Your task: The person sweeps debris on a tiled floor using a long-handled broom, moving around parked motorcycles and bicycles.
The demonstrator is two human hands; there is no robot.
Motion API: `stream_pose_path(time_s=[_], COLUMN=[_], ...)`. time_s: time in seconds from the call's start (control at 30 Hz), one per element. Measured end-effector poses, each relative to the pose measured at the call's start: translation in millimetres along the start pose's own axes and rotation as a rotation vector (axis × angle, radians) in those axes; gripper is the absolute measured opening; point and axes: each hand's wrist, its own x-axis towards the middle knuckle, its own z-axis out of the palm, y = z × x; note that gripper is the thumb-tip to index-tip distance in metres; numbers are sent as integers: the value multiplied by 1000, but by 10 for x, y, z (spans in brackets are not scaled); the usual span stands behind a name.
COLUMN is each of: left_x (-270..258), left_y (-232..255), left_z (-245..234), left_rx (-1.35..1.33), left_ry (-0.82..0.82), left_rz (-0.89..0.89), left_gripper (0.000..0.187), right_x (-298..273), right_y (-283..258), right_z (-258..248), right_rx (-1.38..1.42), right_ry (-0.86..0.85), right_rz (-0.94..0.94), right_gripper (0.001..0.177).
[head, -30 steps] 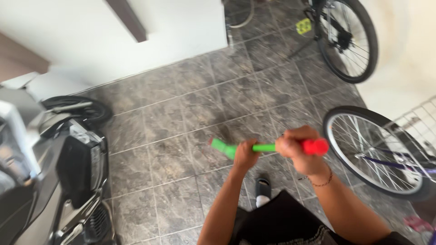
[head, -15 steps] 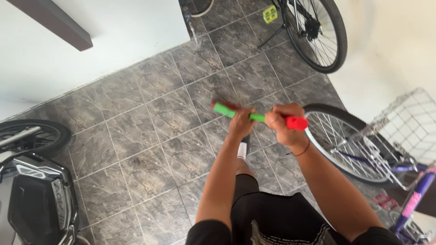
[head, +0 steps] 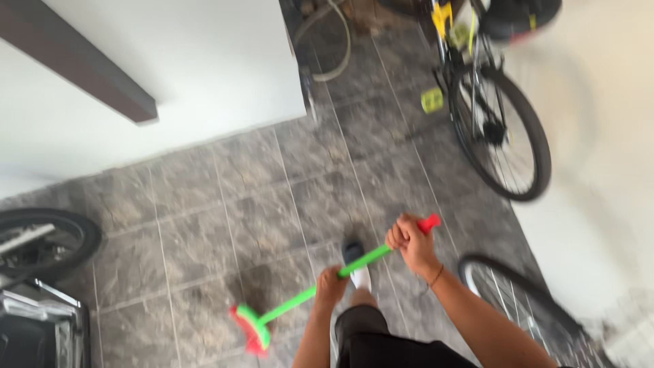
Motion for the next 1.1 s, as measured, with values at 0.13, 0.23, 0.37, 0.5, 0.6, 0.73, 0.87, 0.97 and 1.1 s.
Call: stream_pose_path(time_s=[0.13, 0.23, 0.37, 0.5, 0.6, 0.73, 0.87, 0.97, 1.1], left_x=[800, 1647, 2653, 3548, 4157, 4759, 5090, 4931, 4400], left_y=[353, 1011, 2112, 2916, 3239, 3393, 3301, 3093, 2607], left_z=[-224, -440, -545, -469, -319, -62, 31, -37, -285], left_rx=[18, -132, -249, -206, -71, -91, -176, -150, -221], left_ry=[161, 43, 16, -50, 17, -5, 70, 97, 253], left_rz=[70, 37, 298, 354, 524, 348, 216, 177, -16], left_gripper=[21, 22, 16, 27, 33, 27, 34, 22, 24], right_x=[903, 1283, 1429, 1776, 2182, 2826, 3656, 3979, 4157], right_y=[-500, -1202, -2171, -2563, -2588, -2646, -2765, -2790, -2433], right_z=[225, 540, 871, 919, 767, 324, -127, -310, -164], right_rx=[17, -80, -204, -613, -870, -842, -870, -243, -237], right_ry=[-106, -189, -387, -345, -262, -293, -268, -218, -247], right_rz=[-24, -130, -307, -716, -936, -895, -929, -421, -269], right_gripper=[39, 39, 39, 32, 35, 40, 20, 14, 20])
